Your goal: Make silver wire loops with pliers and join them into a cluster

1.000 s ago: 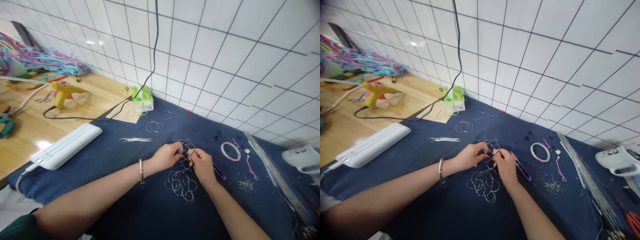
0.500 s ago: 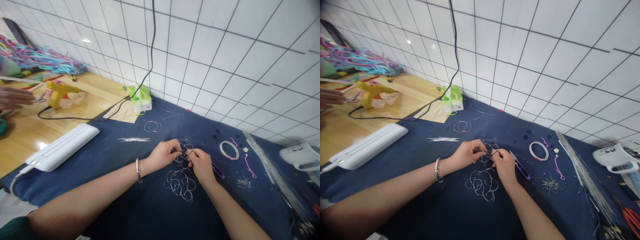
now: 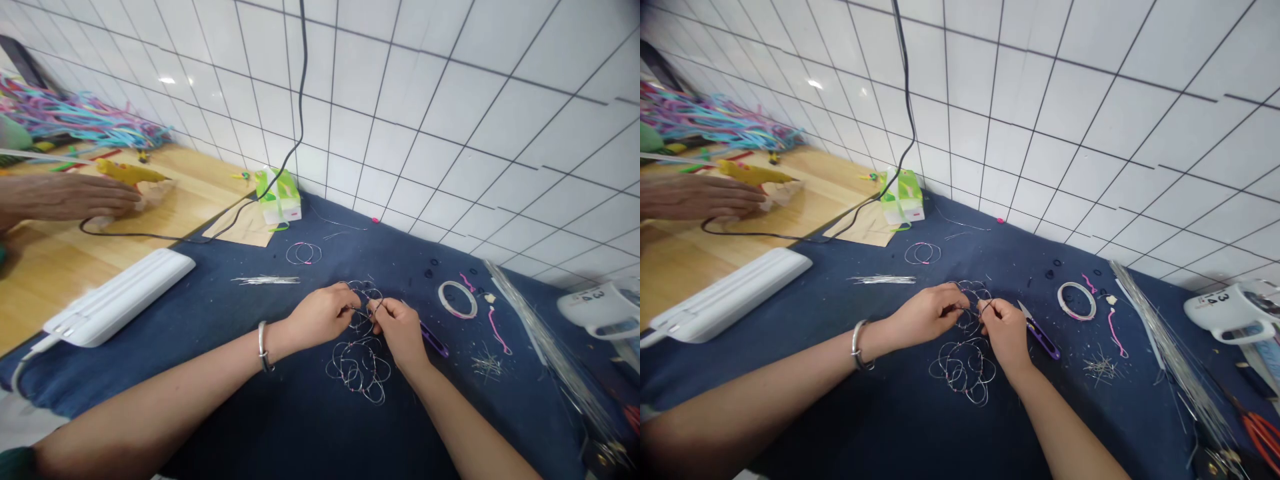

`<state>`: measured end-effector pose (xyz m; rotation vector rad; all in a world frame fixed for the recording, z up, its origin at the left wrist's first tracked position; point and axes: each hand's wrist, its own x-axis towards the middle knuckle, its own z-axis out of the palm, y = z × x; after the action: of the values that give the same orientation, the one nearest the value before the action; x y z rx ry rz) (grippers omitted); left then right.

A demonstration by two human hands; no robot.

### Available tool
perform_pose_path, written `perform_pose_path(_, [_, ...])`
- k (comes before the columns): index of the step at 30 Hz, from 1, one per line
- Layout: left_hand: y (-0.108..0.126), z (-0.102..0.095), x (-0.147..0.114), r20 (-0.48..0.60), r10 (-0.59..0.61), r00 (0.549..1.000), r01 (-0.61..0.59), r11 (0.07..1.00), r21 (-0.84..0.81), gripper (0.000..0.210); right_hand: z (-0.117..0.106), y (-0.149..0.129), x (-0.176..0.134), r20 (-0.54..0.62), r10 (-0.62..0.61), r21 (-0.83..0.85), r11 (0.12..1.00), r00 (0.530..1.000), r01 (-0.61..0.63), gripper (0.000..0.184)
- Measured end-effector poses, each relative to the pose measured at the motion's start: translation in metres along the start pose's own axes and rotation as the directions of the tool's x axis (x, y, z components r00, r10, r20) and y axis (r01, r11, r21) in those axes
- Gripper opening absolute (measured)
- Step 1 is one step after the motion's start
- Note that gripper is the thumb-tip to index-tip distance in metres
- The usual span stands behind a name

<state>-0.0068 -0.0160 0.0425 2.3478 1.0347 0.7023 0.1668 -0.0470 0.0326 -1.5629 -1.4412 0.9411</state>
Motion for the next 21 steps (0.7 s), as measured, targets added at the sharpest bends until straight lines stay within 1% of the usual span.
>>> perform_pose_path(2, [-0.002,0.001,-0.001,-0.007,-0.013,1.000,0.013,0.999,0.041,0.018,-0.002,-0.004,0.000,0.031,0.011,-0.003,1.000,0.999,-0.010,0.031])
perform_pose_path(7, [-0.009,0.000,-0.003,-0.082,-0.063,0.995,0.070,0.993,0.091,0.017,-0.006,-0.012,0.000,0.143,0.057,-0.042,0.998,0.988,-0.052,0.026])
perform_pose_path(9, [-0.012,-0.001,-0.003,-0.096,-0.078,0.992,0.087,0.992,0.092,0.016,-0.007,-0.013,0.000,0.181,0.059,-0.096,0.995,0.982,-0.042,0.024])
perform_pose_path(11, [-0.014,-0.003,-0.002,-0.096,-0.093,0.991,0.100,0.992,0.074,0.015,-0.008,-0.012,0.001,0.212,0.041,-0.160,0.987,0.976,-0.007,0.020])
perform_pose_path(13, [-0.015,-0.005,-0.002,-0.085,-0.098,0.992,0.102,0.994,0.046,0.015,-0.008,-0.008,0.002,0.221,0.032,-0.197,0.980,0.975,0.012,0.018])
perform_pose_path(16, [-0.016,-0.007,-0.002,-0.066,-0.097,0.993,0.097,0.995,0.007,0.015,-0.009,-0.004,0.004,0.199,0.030,-0.136,0.991,0.980,-0.003,0.022])
perform_pose_path(19, [-0.014,-0.007,-0.002,-0.054,-0.085,0.995,0.085,0.996,-0.011,0.015,-0.009,-0.003,0.005,0.190,-0.019,-0.026,0.999,0.982,0.024,0.025])
perform_pose_path(21, [-0.012,-0.006,-0.001,-0.042,-0.077,0.996,0.076,0.997,-0.014,0.015,-0.007,-0.003,0.004,0.178,-0.023,0.002,1.000,0.984,0.023,0.026])
